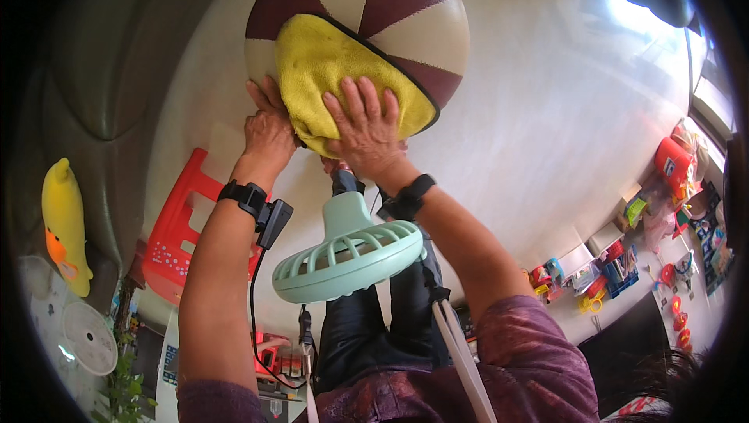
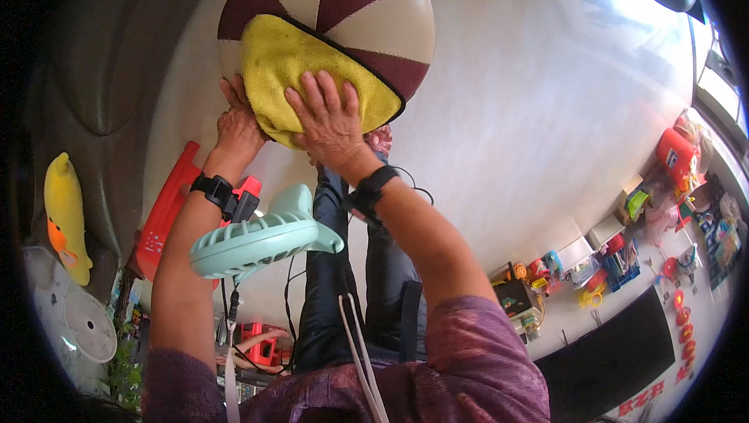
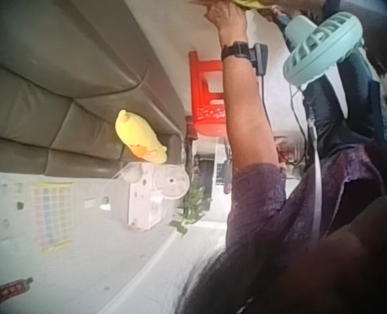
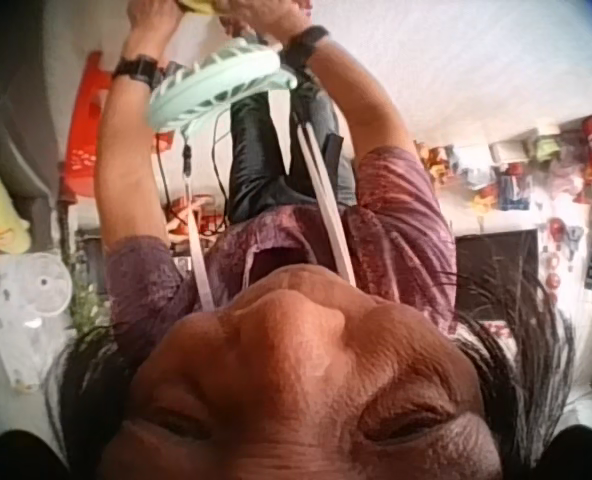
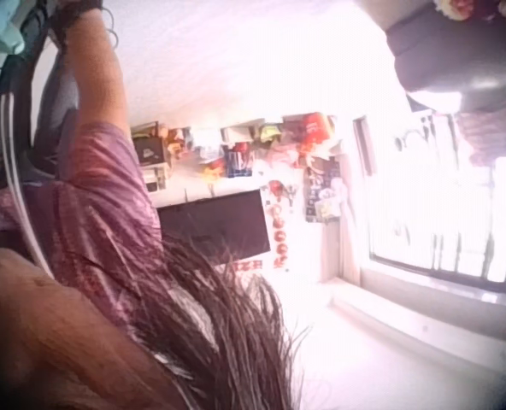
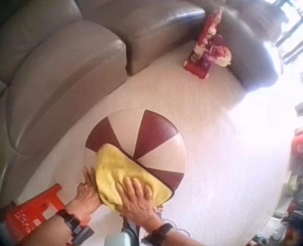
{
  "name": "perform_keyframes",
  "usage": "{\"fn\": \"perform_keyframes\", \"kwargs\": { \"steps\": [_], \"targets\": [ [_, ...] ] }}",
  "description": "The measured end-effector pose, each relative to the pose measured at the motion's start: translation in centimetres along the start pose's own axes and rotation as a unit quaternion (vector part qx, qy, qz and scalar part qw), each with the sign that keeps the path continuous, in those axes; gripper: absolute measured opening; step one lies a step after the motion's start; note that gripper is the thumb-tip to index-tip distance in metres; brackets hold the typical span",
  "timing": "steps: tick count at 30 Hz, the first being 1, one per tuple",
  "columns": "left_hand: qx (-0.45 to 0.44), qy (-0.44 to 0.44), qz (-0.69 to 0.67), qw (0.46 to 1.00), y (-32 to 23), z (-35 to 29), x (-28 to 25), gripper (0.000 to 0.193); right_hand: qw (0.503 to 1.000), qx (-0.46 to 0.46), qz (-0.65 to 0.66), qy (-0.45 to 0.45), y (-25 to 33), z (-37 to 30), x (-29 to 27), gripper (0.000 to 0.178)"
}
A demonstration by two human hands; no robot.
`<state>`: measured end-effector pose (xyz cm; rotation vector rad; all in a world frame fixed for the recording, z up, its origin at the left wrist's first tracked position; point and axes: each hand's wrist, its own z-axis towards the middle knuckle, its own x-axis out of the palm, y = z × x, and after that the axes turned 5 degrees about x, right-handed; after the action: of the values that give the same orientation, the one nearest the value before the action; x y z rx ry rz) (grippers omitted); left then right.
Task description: The person wipes a small red stool, a leather couch, and a round stool using a cloth.
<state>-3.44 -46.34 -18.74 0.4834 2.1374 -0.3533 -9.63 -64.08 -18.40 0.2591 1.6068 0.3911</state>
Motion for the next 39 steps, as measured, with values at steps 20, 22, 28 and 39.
{"fn": "perform_keyframes", "kwargs": {
  "steps": [20, 22, 28, 39],
  "targets": [
    [-0.048, 0.046, -0.010, 0.998, -1.9, 0.1, -3.6, 0.127, 0.953, 0.261, 0.121, -0.090, 0.3, -3.7, 2.5, 0.061],
    [-0.043, 0.033, -0.011, 0.998, -2.2, 0.1, -3.4, 0.127, 0.952, 0.271, 0.126, -0.066, -0.3, -3.7, 2.4, 0.060],
    [-0.029, -0.001, 0.013, 0.999, -1.6, -0.3, -3.3, 0.128, 0.962, 0.180, -0.014, -0.207, -9.4, 5.9, -1.0, 0.053],
    [-0.058, 0.038, -0.004, 0.998, -1.5, -0.2, -3.3, 0.127, 0.979, 0.149, -0.025, -0.140, -7.6, 6.3, -1.9, 0.048]
  ]
}}
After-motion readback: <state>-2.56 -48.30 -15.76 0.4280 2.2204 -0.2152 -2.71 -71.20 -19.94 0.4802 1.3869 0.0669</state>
